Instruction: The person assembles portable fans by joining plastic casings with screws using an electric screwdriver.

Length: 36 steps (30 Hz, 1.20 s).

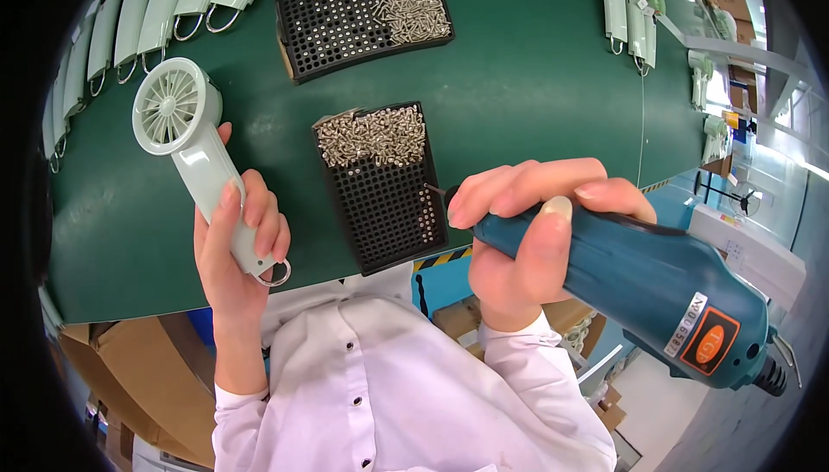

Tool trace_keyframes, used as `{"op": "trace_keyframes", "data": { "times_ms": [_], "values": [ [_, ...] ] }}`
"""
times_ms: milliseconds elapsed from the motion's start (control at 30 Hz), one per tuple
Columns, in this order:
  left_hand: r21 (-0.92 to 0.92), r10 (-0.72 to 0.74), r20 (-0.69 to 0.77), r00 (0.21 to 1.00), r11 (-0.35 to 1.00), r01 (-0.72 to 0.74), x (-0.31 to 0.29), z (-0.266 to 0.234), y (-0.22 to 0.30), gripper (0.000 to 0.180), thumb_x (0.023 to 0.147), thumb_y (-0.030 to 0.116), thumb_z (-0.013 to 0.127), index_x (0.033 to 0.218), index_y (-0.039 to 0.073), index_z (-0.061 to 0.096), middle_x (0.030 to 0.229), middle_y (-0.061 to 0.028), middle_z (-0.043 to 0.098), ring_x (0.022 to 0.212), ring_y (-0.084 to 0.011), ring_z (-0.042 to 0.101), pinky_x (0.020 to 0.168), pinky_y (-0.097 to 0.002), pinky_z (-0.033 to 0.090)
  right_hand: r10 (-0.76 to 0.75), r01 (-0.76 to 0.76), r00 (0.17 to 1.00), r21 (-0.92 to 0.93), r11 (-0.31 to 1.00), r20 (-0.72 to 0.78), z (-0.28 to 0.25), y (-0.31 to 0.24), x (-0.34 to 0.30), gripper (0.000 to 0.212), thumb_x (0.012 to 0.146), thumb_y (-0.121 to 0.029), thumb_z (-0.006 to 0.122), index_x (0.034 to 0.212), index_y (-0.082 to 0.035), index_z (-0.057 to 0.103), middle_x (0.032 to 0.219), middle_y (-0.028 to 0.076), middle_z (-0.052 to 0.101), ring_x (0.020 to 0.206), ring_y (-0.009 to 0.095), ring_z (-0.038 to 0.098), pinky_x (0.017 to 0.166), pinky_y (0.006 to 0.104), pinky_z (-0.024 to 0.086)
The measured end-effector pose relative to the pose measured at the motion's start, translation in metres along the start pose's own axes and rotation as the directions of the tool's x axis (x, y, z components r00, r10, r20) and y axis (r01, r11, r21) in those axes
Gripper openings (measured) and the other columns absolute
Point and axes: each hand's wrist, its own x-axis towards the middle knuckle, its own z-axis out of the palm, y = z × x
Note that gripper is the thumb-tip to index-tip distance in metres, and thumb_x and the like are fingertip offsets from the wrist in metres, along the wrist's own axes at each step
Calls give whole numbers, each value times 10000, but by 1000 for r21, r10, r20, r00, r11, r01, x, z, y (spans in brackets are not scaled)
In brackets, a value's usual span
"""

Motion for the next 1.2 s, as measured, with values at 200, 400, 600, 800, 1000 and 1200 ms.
{"op": "trace_keyframes", "data": {
  "times_ms": [200, 400, 600, 800, 1000, 1200],
  "values": [
    [-12, 5, 12, 1000, 1000, -5, 0, -3, -1, 597, 963, 146, 507, 1476, 59, 215, 741, -49, 457, 498, -117, 447, 490, -313, 444, -43, 49, 997, -85, 995, 71, 5, -1, -2, 253, 940, -202, 436, 1171, -98, 442, 716, 107, 485, 373, 214, 460, 329, 383, 457],
    [-82, -21, 40, 999, 996, 25, 1, -6, -3, 585, 971, 111, 513, 1475, 66, 218, 792, -69, 495, 566, -140, 505, 558, -325, 470, -59, 56, 989, -26, 998, -136, 12, -12, -5, 267, 942, -242, 451, 1152, -78, 467, 710, 100, 484, 370, 213, 452, 331, 363, 429],
    [-118, -30, 89, 996, 992, 40, 3, -7, -7, 403, 956, 92, 569, 1280, 57, 332, 807, -72, 532, 596, -152, 545, 564, -322, 468, -191, 197, 980, 233, 952, -48, 23, -27, -4, 355, 959, -238, 433, 1197, 12, 348, 753, 120, 453, 391, 233, 469, 329, 339, 463],
    [-107, -3, 109, 994, 994, 14, 4, -11, -10, 439, 952, 108, 589, 1287, 51, 311, 811, -64, 535, 594, -141, 558, 561, -300, 464, -154, 120, 987, 411, 904, 52, 75, -35, -14, 383, 942, -271, 506, 1143, 40, 411, 764, 95, 454, 377, 186, 440, 324, 322, 418],
    [-102, 0, 129, 992, 995, 14, 4, -13, -9, 483, 946, 113, 602, 1311, 48, 293, 834, -61, 532, 599, -135, 566, 551, -288, 464, -142, 91, 984, 379, 921, 110, 92, -37, -19, 368, 952, -272, 478, 1161, 18, 391, 758, 93, 465, 375, 196, 467, 337, 326, 449],
    [-126, -30, 136, 990, 991, 48, 5, -13, -8, 517, 941, 110, 611, 1330, 48, 276, 883, -61, 527, 614, -132, 571, 552, -287, 480, -92, 16, 970, 324, 946, 223, 90, -33, -20, 360, 953, -271, 473, 1179, 0, 397, 759, 97, 477, 376, 200, 478, 328, 327, 444]
  ]
}}
